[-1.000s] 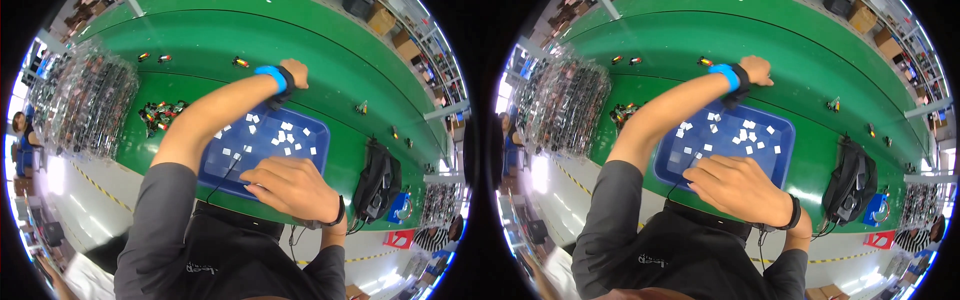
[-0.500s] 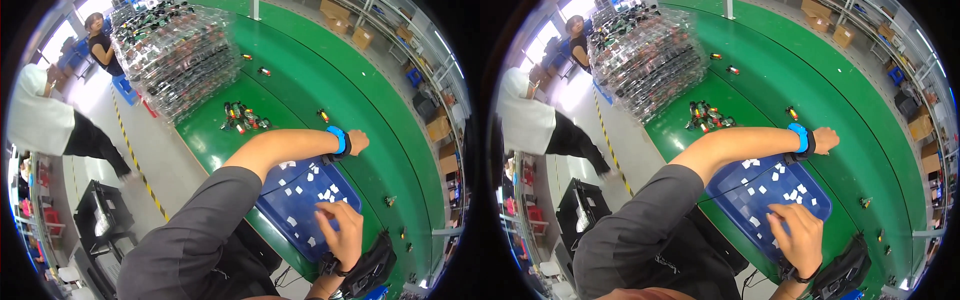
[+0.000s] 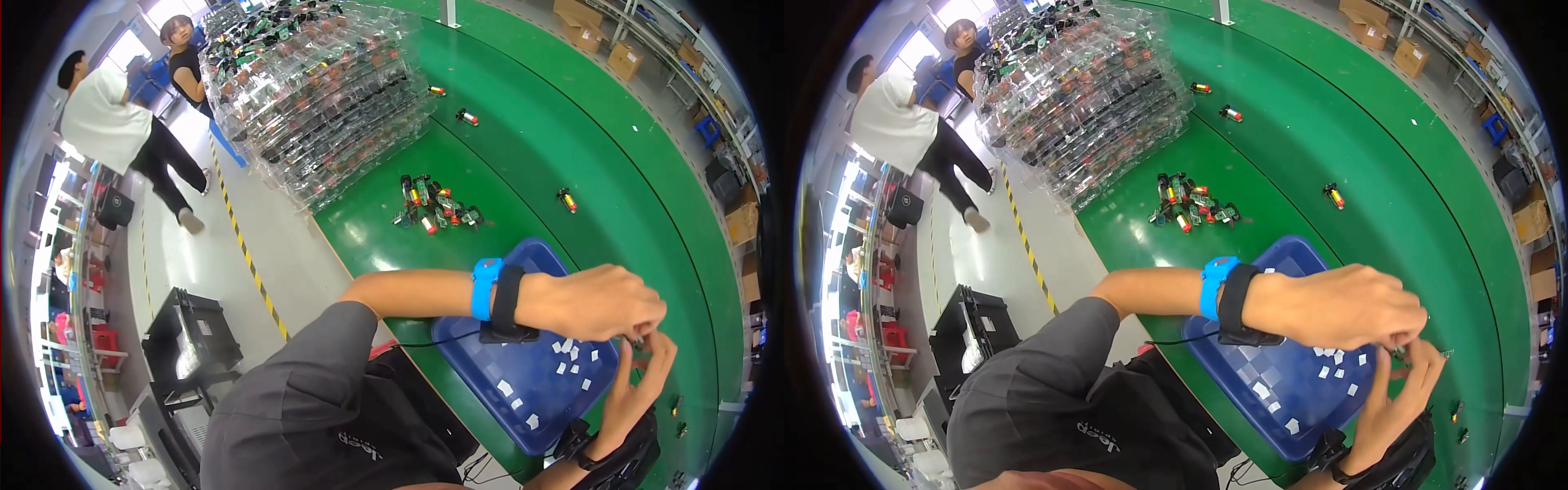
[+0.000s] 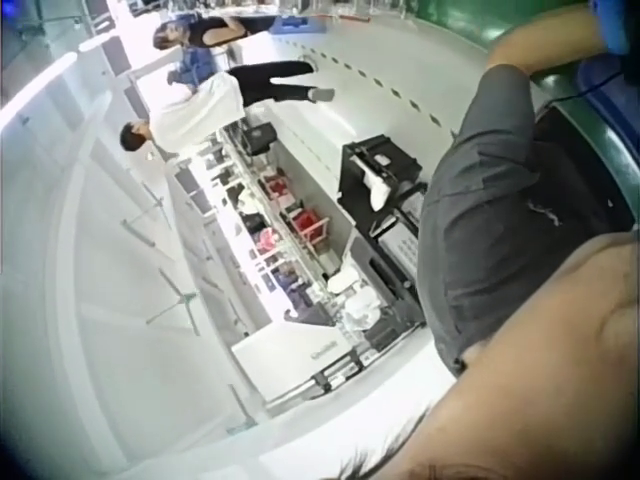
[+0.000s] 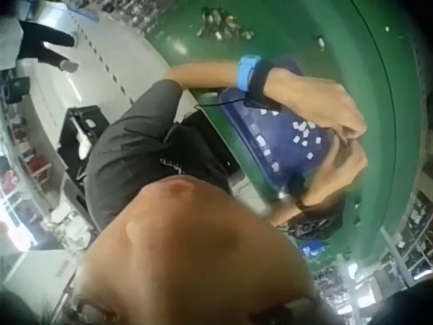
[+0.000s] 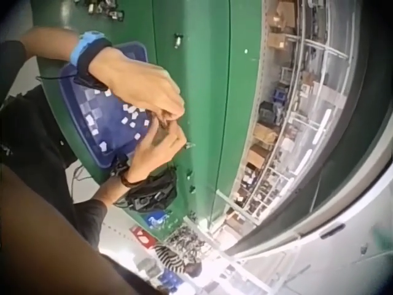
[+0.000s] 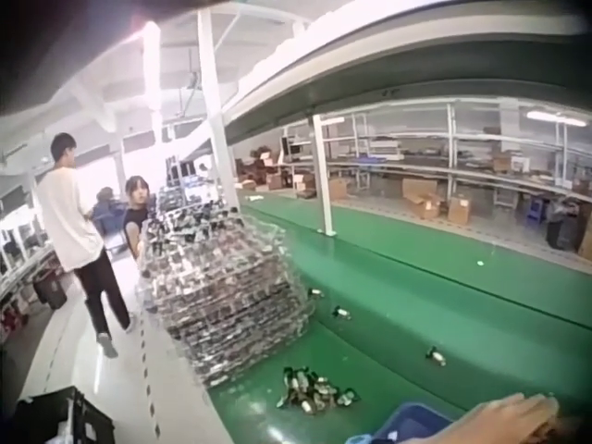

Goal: The person assembles electronic components by picking up a circuit board and a battery, wrapping a small white adhesive strip around them, and placing the unit on the green workbench. This process is repeated for several more units.

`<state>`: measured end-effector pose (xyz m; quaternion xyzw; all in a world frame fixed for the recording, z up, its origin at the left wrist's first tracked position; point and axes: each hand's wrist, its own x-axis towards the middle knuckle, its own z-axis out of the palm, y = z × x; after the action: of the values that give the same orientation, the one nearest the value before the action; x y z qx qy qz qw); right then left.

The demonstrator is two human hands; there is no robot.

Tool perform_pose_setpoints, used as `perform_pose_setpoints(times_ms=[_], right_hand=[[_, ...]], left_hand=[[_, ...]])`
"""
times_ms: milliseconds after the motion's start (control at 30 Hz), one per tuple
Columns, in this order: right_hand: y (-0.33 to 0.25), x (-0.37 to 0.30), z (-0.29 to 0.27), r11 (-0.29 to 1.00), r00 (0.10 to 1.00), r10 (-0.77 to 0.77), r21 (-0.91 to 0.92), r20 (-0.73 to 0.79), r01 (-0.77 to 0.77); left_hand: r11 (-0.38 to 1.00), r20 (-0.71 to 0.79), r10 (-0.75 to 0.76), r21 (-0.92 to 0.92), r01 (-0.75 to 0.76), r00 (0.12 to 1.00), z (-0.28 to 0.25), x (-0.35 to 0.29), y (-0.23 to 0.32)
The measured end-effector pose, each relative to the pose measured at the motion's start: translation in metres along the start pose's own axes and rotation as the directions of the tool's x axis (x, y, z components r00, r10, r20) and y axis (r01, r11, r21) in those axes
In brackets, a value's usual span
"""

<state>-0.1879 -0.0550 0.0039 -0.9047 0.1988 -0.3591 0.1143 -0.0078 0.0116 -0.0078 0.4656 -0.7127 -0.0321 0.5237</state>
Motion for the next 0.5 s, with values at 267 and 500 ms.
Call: perform_pose_setpoints(times_ms=[267,500], right_hand=[[0.011,-0.006,-0.009,0.983,0.953,0.067,0.144,0.295,-0.114],[0.022,-0.006,0.001,0.986,0.961,-0.163,0.005,0.222,0.166]], left_hand=[[0.997,0.032,-0.022,0.069,0.02,0.999,-0.003,-0.015,-0.002],[0.985,0.126,-0.117,0.139,0.099,0.985,-0.002,-0.023,-0.009]])
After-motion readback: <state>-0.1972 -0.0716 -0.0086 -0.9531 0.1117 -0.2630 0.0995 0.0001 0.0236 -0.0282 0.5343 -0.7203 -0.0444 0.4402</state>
